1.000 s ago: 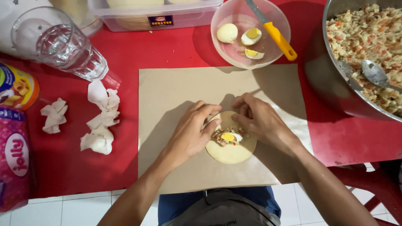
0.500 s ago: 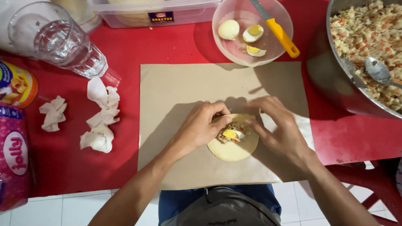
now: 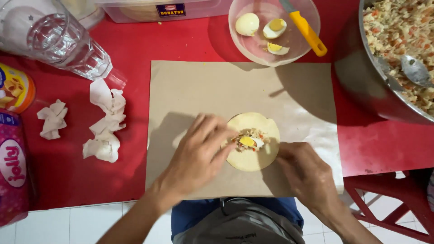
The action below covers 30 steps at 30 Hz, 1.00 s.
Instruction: Assembling pastries by placing filling and hard-boiled egg slices onto dough circles and sealing them by hand.
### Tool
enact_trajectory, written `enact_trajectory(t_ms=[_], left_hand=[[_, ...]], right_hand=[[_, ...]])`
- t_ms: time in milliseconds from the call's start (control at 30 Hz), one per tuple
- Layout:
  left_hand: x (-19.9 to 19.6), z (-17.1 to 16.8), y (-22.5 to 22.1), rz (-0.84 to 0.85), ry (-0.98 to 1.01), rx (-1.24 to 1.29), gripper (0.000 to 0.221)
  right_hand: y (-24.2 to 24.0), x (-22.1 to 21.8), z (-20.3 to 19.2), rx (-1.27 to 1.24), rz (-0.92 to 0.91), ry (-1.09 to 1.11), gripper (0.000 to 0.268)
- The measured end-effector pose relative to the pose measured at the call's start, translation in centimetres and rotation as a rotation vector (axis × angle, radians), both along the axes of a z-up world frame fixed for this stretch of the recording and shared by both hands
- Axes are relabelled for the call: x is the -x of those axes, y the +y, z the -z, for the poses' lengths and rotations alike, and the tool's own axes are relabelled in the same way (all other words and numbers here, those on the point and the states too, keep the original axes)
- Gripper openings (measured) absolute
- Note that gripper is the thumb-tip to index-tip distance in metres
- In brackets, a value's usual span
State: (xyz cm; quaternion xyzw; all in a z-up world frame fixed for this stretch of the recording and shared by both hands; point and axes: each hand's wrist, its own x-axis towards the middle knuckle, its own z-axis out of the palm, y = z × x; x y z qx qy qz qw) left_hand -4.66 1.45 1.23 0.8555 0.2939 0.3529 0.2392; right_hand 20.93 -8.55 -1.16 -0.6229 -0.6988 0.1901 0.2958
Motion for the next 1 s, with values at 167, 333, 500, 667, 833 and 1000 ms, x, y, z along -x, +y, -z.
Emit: enact_trajectory(t_ms=[167,333,500,667,833,1000], left_hand=[[0.1,2.5,-4.6,-0.013,0.137,-0.170,0.019],[-0.8,3.7,-5.5,-0.142,0.291,-0.234,0.042],[-1.3,4.1,-5.1,-0.178,0.395,-0.329,0.050],[-1.5,4.7,-4.8,-0.107,0.287,-0.472,0.018],[-1.7,4.4,-4.7,-0.112,0.283,-0.568,0.009],[-1.3,4.0,-4.8,-0.041,0.275,-0.468,0.012]], right_hand=[[-1.3,0.7,-1.6,0.190,0.088,0.206,0.049],[-1.5,1.4,-1.1,-0.006,-0.043,0.231,0.049],[-1.4,1.4,-0.8,0.005,-0.142,0.350,0.052],[-0.8,1.0,1.3,-0.278,-0.214,-0.098,0.027],[0.2,1.8,1.6,-0.404,-0.290,-0.231,0.023],[0.9,2.2,1.2,-0.401,-0.355,-0.313,0.014]])
